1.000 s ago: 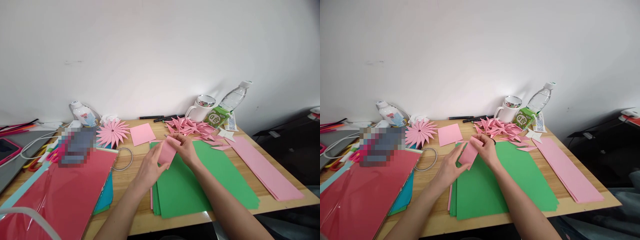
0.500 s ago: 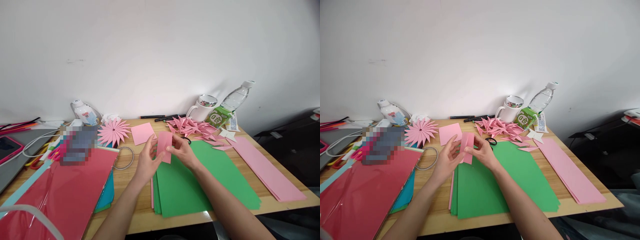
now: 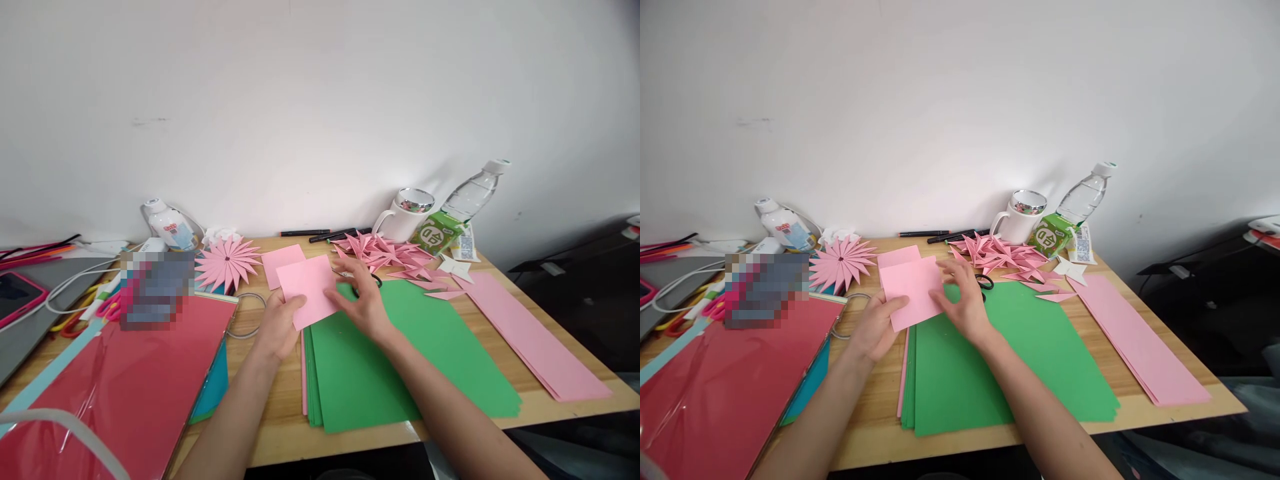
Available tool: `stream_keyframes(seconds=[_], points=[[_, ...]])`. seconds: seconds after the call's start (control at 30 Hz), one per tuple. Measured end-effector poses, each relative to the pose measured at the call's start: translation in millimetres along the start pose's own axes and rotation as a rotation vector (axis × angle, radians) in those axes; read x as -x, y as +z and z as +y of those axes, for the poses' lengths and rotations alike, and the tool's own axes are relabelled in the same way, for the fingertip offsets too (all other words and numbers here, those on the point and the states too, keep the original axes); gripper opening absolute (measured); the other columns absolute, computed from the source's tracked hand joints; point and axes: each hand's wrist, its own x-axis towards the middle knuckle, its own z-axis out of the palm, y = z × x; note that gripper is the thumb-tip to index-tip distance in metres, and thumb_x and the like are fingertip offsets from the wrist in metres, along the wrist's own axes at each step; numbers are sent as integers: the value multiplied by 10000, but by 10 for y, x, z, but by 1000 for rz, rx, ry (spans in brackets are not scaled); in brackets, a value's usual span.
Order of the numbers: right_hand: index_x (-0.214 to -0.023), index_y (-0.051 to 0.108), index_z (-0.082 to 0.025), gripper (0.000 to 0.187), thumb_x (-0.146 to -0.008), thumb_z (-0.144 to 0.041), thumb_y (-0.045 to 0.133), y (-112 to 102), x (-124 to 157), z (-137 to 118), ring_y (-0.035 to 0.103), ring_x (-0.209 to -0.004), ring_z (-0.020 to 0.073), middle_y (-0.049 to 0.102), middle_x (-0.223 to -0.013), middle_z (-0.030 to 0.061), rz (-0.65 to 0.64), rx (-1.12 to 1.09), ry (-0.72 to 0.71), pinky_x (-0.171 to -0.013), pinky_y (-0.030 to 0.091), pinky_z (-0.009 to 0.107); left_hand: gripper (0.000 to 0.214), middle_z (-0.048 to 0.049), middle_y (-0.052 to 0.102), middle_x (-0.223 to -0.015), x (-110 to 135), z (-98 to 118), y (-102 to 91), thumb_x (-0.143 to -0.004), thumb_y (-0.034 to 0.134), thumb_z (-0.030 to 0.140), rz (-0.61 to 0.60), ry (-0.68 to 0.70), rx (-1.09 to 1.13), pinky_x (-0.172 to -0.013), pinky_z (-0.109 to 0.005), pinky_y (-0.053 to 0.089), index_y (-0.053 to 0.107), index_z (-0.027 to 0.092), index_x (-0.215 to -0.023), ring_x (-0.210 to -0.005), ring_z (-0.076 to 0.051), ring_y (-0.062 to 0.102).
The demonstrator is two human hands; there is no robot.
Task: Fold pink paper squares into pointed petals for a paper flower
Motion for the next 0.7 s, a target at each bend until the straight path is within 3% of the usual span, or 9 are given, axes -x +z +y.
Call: stream_keyframes(seconds=[0.07,0.13,0.27,0.37,0.57,0.7], points=[[-1020,637,-268,247,-797,-168,598,-13,1,-31,525,-1004,226,556,-1086,79,22,175,-200,-807,480,407,297,-58,719,-739,-9,9,-6,-491,716,94,-2,-9,40,-726,-323,522,678,108,-786,-772,-222,667],[-922,659,-259,208,-828,-116,542,-12,7,-80,550,-910,209,608,-941,62,-50,238,-340,-777,471,398,266,-64,723,-779,-25,7,-18,-518,703,80,5,-3,84,-732,-309,520,680,108,-781,-781,-211,665],[-1002,622,-223,190,-815,-260,632,46,42,-166,574,-853,195,640,-927,70,-268,182,-454,-744,485,357,182,-70,717,-794,-56,-12,-34,-584,679,77,21,7,159,-718,-283,517,673,107,-764,-766,-187,659],[-990,623,-211,248,-783,-341,672,97,69,-181,575,-881,204,643,-963,85,-299,188,-481,-755,483,359,137,-68,710,-797,-63,-30,-30,-631,681,104,-14,-3,194,-704,-262,516,669,109,-767,-753,-170,654],[-949,646,-228,115,-856,-244,581,114,77,-191,599,-854,181,654,-912,67,-273,138,-446,-735,504,331,236,-83,694,-966,-6,-14,-6,-714,706,255,-217,43,94,-812,-316,507,662,132,-911,-962,-225,628],[-905,651,-211,108,-854,-192,557,107,74,-219,614,-840,179,651,-894,77,-200,79,-393,-720,522,322,365,-82,685,-1024,39,18,-14,-639,773,213,-356,92,-1,-898,-349,474,659,147,-980,-1042,-242,598]])
